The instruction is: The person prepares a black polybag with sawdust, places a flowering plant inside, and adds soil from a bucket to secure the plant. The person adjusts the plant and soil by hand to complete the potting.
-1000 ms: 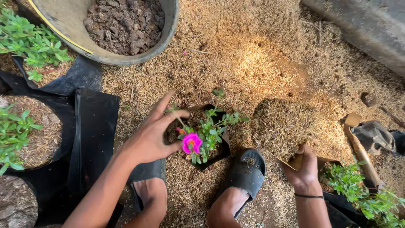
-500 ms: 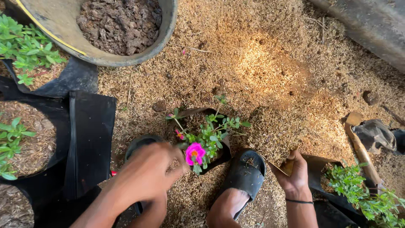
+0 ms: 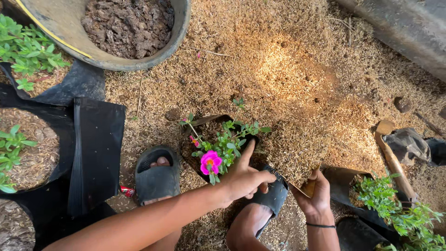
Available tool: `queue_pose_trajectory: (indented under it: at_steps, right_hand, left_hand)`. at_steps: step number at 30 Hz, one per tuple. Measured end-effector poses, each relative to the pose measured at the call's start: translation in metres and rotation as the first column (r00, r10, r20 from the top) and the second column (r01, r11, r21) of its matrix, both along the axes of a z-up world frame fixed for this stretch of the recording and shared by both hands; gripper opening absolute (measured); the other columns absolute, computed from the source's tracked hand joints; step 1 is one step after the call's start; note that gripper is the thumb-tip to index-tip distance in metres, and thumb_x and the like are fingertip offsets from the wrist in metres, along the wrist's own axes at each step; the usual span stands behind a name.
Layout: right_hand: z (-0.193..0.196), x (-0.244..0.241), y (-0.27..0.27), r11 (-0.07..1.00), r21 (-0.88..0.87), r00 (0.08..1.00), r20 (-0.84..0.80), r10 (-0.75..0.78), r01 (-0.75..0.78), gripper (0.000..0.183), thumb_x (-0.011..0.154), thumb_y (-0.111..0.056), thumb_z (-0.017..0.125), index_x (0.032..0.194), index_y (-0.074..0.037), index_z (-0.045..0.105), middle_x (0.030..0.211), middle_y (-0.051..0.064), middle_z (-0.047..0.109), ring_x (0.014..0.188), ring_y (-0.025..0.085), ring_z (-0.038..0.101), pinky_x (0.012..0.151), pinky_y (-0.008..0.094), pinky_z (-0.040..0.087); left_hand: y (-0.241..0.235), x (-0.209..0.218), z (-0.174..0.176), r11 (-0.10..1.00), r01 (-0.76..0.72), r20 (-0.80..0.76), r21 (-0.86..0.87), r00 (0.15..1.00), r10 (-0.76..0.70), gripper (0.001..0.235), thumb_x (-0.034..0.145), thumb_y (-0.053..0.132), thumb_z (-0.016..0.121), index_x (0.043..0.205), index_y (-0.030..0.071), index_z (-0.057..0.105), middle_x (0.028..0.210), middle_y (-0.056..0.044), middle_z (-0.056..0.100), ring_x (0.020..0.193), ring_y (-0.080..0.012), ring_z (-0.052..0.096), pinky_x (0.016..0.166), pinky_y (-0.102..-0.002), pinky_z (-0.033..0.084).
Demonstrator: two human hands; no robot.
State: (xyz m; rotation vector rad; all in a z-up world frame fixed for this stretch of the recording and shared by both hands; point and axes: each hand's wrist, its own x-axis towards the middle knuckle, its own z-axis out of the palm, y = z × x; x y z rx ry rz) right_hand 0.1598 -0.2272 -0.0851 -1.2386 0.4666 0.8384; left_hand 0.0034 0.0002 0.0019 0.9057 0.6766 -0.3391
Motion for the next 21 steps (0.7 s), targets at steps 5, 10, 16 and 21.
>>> queue_pose_trajectory:
  at_steps: [5, 10, 16, 21]
  right_hand:
    - [-0.001, 0.001, 0.002, 0.999, -0.014, 0.999, -0.027, -0.032, 0.031, 0.029, 0.085, -0.015, 0.05, 0.111, -0.009, 0.061, 0.109, 0.009, 0.065, 0.103, 0.026, 0.062, 0.105, 0.052, 0.049]
    - [-0.001, -0.003, -0.002, 0.998, -0.05, 0.999, -0.037, -0.028, 0.026, 0.028, 0.085, -0.015, 0.05, 0.11, -0.009, 0.062, 0.108, 0.009, 0.067, 0.102, 0.027, 0.062, 0.103, 0.051, 0.05]
    - [0.003, -0.007, 0.0, 0.999, 0.023, 0.998, -0.062, -0.025, 0.027, 0.026, 0.087, -0.016, 0.052, 0.109, -0.007, 0.062, 0.107, 0.009, 0.066, 0.101, 0.027, 0.062, 0.101, 0.051, 0.049]
    - [0.001, -0.005, -0.008, 0.996, 0.083, 0.998, -0.057, -0.016, 0.021, 0.028, 0.084, -0.012, 0.052, 0.109, -0.005, 0.062, 0.105, 0.011, 0.067, 0.1, 0.027, 0.062, 0.102, 0.051, 0.05]
  left_hand:
    - [-0.004, -0.015, 0.015, 0.969, 0.158, -0.053, 0.192, 0.987, -0.151, 0.129, 0.079, 0.024, 0.071, 0.157, 0.01, -0.031, 0.087, -0.013, 0.074, 0.061, -0.0134, 0.063, 0.06, -0.026, 0.053]
    - [-0.007, -0.025, 0.014, 0.865, 0.344, -0.141, 0.365, 0.939, -0.314, 0.128, 0.081, 0.025, 0.068, 0.151, -0.003, -0.035, 0.091, -0.021, 0.072, 0.063, -0.0184, 0.066, 0.06, -0.029, 0.057]
    - [0.001, 0.011, 0.016, 0.948, 0.285, -0.241, 0.143, 0.939, -0.246, 0.127, 0.079, 0.022, 0.066, 0.152, 0.005, -0.036, 0.092, -0.019, 0.076, 0.055, -0.0196, 0.06, 0.051, -0.03, 0.054]
    - [0.004, 0.01, 0.029, 0.956, 0.277, -0.201, 0.096, 0.946, -0.254, 0.128, 0.078, 0.023, 0.067, 0.155, 0.013, -0.035, 0.088, -0.016, 0.075, 0.056, -0.0212, 0.062, 0.052, -0.031, 0.055]
